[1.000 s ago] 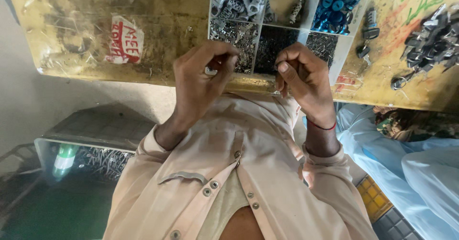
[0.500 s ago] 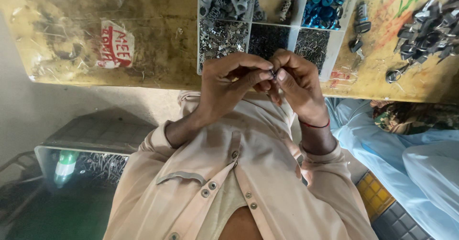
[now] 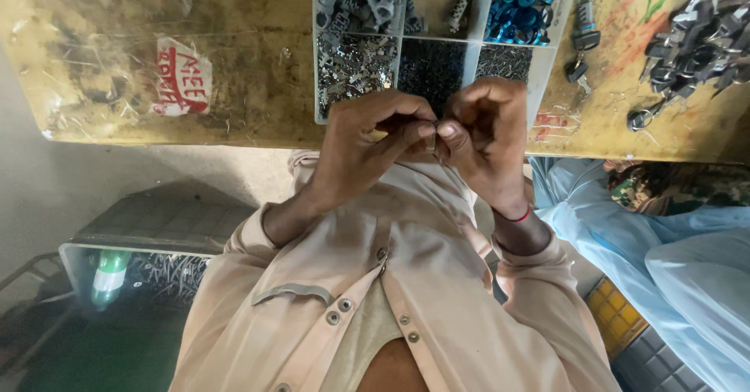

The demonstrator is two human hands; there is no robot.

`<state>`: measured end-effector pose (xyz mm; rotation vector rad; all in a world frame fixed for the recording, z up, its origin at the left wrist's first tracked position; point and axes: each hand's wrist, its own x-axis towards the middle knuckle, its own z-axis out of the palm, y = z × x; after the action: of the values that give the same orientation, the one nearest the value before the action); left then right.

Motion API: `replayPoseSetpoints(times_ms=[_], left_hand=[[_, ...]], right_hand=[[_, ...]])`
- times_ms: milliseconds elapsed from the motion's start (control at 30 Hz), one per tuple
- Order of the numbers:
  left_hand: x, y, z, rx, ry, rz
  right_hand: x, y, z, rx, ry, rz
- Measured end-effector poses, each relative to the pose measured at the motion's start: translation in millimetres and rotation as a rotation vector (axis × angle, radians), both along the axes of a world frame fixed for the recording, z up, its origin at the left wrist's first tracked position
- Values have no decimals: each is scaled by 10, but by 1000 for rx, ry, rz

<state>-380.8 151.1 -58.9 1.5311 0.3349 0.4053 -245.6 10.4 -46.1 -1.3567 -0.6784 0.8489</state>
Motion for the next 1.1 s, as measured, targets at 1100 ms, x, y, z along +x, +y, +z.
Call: replayPoseSetpoints(times_ms=[1100], left_hand=[[-527, 244, 113, -299, 83, -190]], right_hand=[[-496, -41, 163, -286, -434, 89]])
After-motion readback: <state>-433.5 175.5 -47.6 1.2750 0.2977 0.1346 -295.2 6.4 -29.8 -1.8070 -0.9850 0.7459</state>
